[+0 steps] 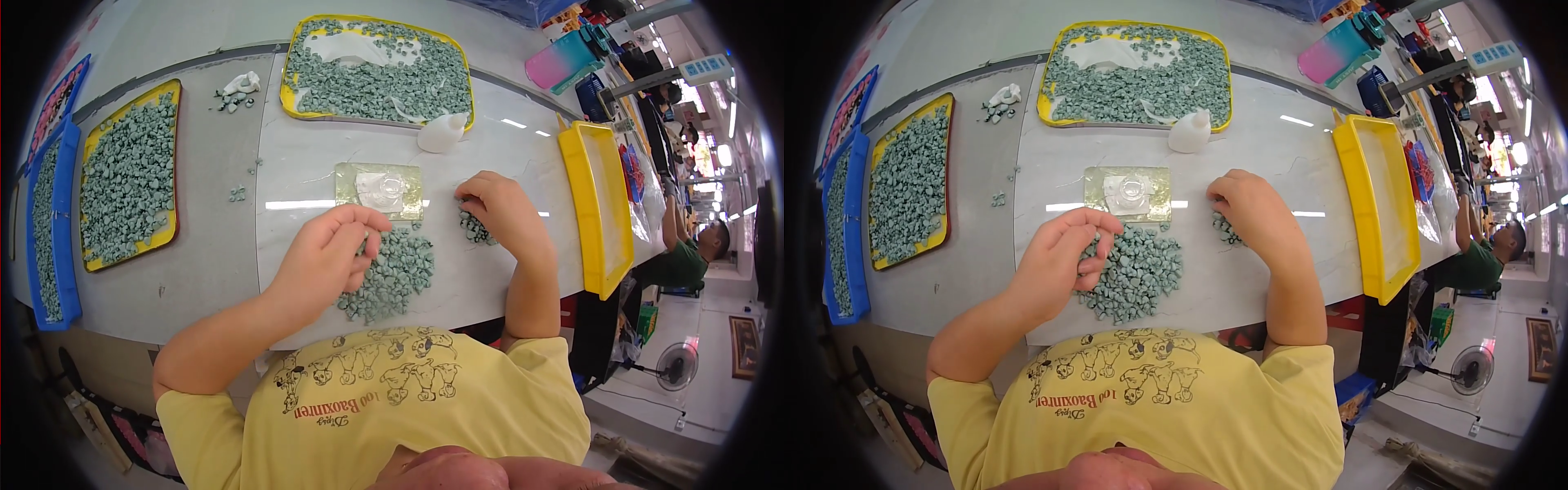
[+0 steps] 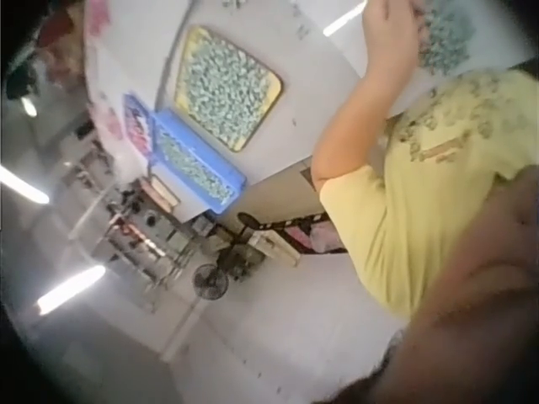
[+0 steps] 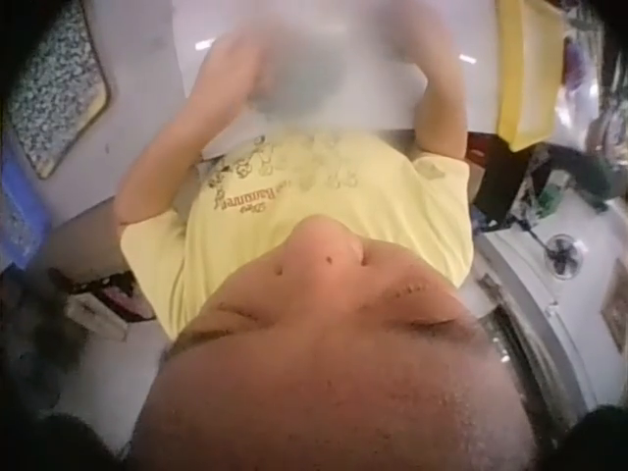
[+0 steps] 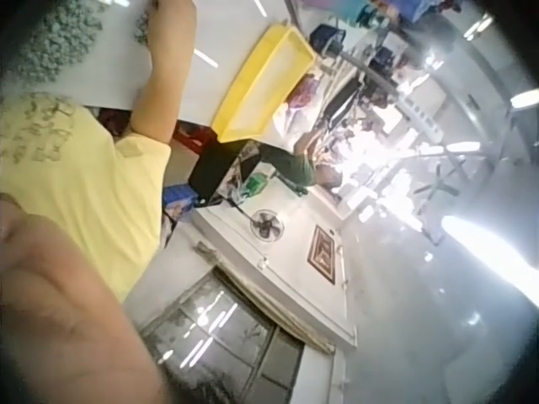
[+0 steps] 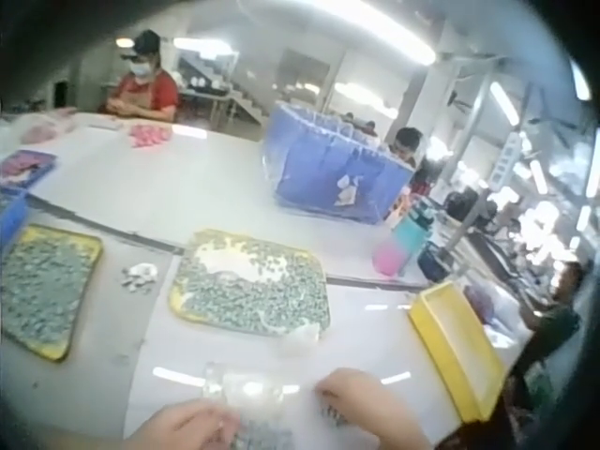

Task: Packaging small green plastic pieces into a clear plastic bag at a workbench in a factory setting.

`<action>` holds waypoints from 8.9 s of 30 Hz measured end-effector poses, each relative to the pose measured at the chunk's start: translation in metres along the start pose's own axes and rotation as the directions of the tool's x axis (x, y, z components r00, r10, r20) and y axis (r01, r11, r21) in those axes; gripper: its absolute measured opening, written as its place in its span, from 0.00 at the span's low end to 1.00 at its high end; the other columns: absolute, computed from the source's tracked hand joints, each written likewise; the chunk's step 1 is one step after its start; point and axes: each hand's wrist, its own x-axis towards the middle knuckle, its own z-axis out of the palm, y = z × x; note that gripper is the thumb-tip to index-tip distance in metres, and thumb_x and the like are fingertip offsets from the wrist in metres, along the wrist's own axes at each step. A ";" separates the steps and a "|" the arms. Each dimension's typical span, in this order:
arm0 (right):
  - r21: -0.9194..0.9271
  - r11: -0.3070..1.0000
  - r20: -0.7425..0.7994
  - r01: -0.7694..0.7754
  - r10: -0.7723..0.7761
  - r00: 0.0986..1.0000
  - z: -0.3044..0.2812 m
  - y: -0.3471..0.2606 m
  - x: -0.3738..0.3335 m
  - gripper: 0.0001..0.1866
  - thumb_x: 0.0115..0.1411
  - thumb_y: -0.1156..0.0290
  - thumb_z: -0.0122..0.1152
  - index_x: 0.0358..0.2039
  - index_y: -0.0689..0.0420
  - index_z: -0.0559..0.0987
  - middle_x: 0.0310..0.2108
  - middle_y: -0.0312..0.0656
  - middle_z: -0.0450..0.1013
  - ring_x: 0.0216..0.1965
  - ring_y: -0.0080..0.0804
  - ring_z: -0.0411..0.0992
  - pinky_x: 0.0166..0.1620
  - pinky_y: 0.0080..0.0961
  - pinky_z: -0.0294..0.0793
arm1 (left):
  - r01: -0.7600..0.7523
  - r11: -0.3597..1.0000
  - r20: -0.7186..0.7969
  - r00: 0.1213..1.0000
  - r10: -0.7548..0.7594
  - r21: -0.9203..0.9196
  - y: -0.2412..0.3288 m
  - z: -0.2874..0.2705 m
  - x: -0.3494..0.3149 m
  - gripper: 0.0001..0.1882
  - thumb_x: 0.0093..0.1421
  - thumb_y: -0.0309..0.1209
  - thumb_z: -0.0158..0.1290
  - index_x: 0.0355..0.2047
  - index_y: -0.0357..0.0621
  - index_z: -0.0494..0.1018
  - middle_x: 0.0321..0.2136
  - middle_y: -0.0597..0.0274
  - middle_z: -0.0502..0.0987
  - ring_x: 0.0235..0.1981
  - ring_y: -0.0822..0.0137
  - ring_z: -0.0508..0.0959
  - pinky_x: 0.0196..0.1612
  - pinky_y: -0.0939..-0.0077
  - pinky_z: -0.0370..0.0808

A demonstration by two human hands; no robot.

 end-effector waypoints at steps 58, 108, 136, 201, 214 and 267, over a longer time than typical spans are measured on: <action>0.068 0.844 -0.550 0.533 -0.414 0.725 0.040 -0.050 0.020 0.10 0.41 0.85 0.63 0.28 0.63 0.77 0.29 0.41 0.73 0.25 0.30 0.71 0.28 0.21 0.70 | -0.043 0.972 -0.036 0.999 0.035 -0.229 -0.004 -0.015 0.006 0.07 0.61 0.29 0.47 0.36 0.38 0.65 0.24 0.65 0.68 0.17 0.81 0.58 0.18 0.87 0.57; 0.347 0.806 -0.552 0.479 -0.237 0.799 0.047 -0.080 0.004 0.12 0.39 0.86 0.63 0.28 0.63 0.78 0.28 0.43 0.74 0.26 0.30 0.73 0.29 0.20 0.72 | -0.191 0.977 -0.051 0.979 0.196 0.092 -0.010 -0.003 -0.008 0.11 0.64 0.37 0.42 0.32 0.42 0.66 0.20 0.73 0.64 0.16 0.84 0.58 0.17 0.89 0.56; 0.134 0.990 -0.102 0.046 -0.033 0.994 -0.008 -0.002 0.004 0.07 0.48 0.78 0.59 0.30 0.61 0.77 0.28 0.43 0.73 0.29 0.37 0.72 0.34 0.25 0.71 | -0.095 0.884 0.123 0.991 0.042 0.459 -0.002 0.005 -0.006 0.15 0.62 0.37 0.45 0.22 0.42 0.67 0.14 0.76 0.60 0.15 0.83 0.57 0.17 0.86 0.55; 0.323 0.938 -0.002 0.123 -0.130 0.992 0.006 -0.024 -0.016 0.08 0.49 0.80 0.58 0.31 0.59 0.77 0.27 0.40 0.72 0.28 0.32 0.71 0.31 0.24 0.70 | -0.169 0.241 0.019 0.852 0.523 0.956 0.008 -0.026 0.024 0.07 0.57 0.28 0.47 0.33 0.39 0.64 0.22 0.47 0.73 0.27 0.47 0.73 0.30 0.58 0.68; 0.273 0.951 -0.061 0.142 -0.131 0.990 0.008 -0.013 -0.007 0.10 0.49 0.76 0.60 0.35 0.58 0.76 0.28 0.42 0.71 0.29 0.37 0.71 0.34 0.27 0.70 | -0.100 0.204 0.029 0.946 0.322 0.974 0.007 -0.018 0.021 0.06 0.57 0.28 0.48 0.34 0.42 0.65 0.23 0.49 0.74 0.28 0.48 0.74 0.30 0.57 0.68; 0.202 0.720 -0.428 0.664 -0.544 0.721 0.010 -0.049 -0.018 0.11 0.42 0.80 0.66 0.29 0.61 0.77 0.27 0.40 0.72 0.28 0.35 0.72 0.30 0.26 0.71 | 0.295 0.954 0.372 0.894 -0.252 -0.062 0.006 0.006 0.007 0.10 0.63 0.38 0.44 0.33 0.45 0.64 0.18 0.75 0.58 0.15 0.84 0.52 0.14 0.89 0.46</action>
